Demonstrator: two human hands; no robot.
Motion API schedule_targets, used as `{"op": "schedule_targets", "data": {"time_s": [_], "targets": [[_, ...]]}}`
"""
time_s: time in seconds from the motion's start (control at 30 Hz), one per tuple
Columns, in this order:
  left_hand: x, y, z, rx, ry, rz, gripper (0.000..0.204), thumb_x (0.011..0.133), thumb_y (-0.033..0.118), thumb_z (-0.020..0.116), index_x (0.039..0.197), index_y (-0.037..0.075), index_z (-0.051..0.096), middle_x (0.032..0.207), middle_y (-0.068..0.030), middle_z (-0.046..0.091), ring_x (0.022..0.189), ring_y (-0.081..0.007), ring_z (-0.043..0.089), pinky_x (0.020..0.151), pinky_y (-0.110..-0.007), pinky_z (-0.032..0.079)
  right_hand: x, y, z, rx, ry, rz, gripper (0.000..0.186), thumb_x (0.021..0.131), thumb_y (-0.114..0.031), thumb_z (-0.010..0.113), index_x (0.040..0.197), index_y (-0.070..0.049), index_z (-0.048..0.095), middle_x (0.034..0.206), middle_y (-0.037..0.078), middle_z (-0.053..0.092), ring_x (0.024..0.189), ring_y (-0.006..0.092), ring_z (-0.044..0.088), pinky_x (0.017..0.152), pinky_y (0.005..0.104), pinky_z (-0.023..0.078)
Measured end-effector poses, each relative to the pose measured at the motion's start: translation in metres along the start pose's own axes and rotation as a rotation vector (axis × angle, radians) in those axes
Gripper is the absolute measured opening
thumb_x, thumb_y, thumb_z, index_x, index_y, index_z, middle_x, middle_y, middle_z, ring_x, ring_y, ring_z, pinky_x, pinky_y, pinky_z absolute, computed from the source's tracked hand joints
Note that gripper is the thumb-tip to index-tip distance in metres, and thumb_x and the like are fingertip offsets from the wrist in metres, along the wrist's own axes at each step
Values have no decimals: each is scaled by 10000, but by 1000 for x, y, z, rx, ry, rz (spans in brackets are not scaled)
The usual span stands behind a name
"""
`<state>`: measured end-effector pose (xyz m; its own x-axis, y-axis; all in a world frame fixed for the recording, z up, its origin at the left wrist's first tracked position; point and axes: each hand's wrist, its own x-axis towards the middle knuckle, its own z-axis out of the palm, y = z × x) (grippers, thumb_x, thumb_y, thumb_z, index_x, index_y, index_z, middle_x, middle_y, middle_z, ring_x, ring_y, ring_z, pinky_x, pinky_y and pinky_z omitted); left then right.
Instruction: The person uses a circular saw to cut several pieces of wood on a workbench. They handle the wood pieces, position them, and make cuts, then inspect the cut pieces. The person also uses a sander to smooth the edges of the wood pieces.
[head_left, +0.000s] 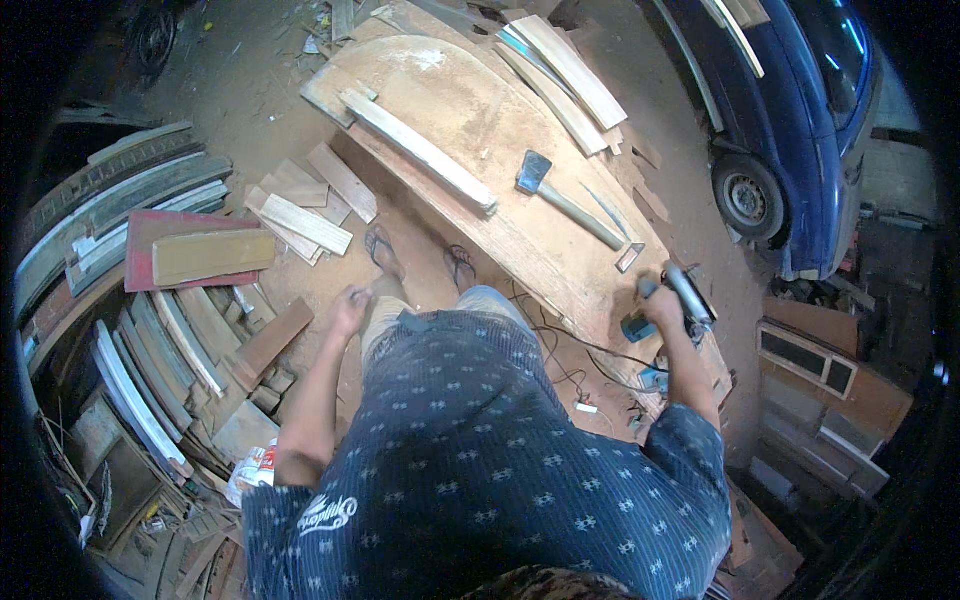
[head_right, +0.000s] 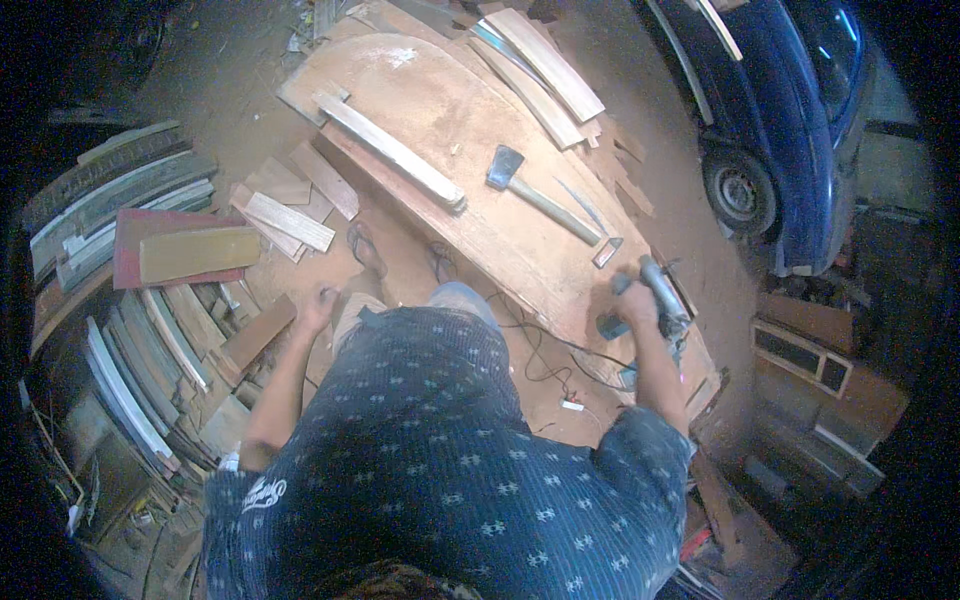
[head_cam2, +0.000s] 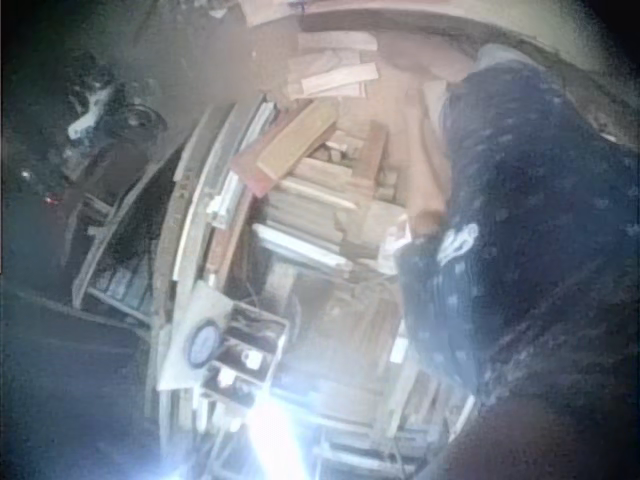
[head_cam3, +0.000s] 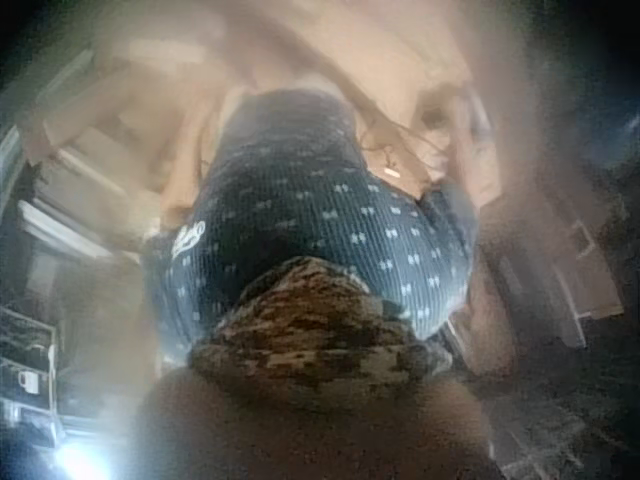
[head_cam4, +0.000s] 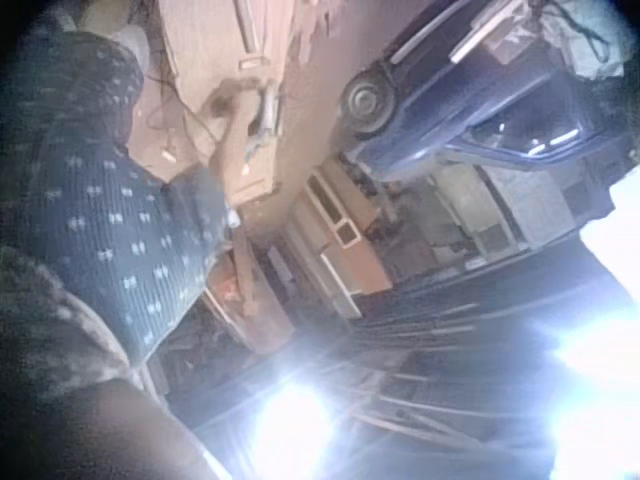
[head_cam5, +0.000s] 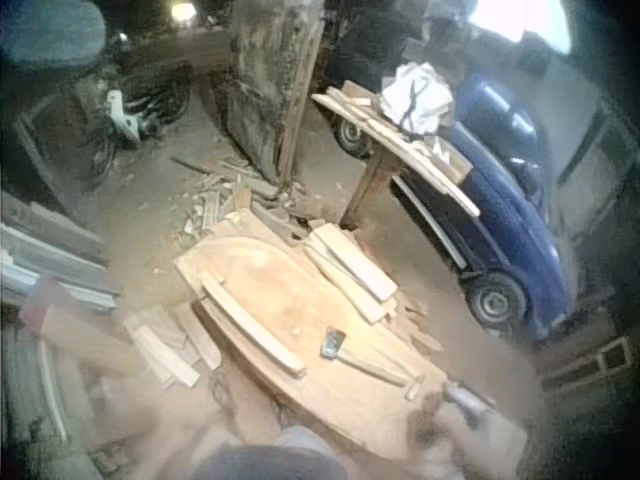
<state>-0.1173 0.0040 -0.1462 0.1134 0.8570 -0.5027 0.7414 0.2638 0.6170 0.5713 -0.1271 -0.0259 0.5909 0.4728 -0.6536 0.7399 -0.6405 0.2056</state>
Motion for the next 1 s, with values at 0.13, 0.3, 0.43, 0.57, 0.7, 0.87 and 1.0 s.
{"op": "schedule_targets", "data": {"time_s": [0.13,0.3,0.43,0.57,0.7,0.87,1.0], "targets": [[56,73,10,-81,-126,274,429,966,450,685,1157,69,730,1102,-163,758,1028,-299,736,901,-392,562,-124,-34,-93,387,349,-15,609,838,-395,766,1267,28,671,1161,297,709,1137,423,675,979,441,513],[66,268,17,-155,-534,441,525,979,528,645,1190,55,731,1141,-145,759,1068,-290,732,929,-391,561,-237,-83,-125,1067,340,-30,480,924,-325,725,1274,-4,653,882,86,688,717,201,651,662,347,543],[64,313,48,-341,-699,390,585,970,576,646,1060,5,736,909,-150,743,835,-255,733,778,-356,584,-265,-143,-105,1440,183,-62,453,920,-268,734,1278,-16,619,729,8,593,505,107,531,426,263,428],[77,309,67,-451,-940,158,526,963,557,679,894,37,718,706,-38,628,571,-126,588,521,-298,490,-280,-176,-90,1209,57,-176,471,879,-268,791,1261,-10,693,998,58,700,802,137,638,713,311,530],[58,294,52,-374,-846,91,439,978,473,697,995,35,692,725,-23,632,571,-110,590,490,-283,474,-271,-178,-81,1120,-115,-282,503,862,-269,801,1282,-16,690,1092,94,727,962,182,663,861,349,535],[50,264,90,-475,-685,-60,394,1006,377,647,1138,9,606,824,-38,639,584,-94,610,479,-244,522,-228,-156,-35,928,19,-595,604,797,-229,778,1322,32,633,1149,200,725,1075,291,671,1003,425,497],[48,261,105,-495,-600,-67,360,997,329,651,1113,-7,588,854,-56,656,589,-95,624,458,-256,520,-180,-142,17,952,49,-697,619,772,-232,757,1290,78,623,1164,252,709,1102,330,676,1005,423,496]]}}
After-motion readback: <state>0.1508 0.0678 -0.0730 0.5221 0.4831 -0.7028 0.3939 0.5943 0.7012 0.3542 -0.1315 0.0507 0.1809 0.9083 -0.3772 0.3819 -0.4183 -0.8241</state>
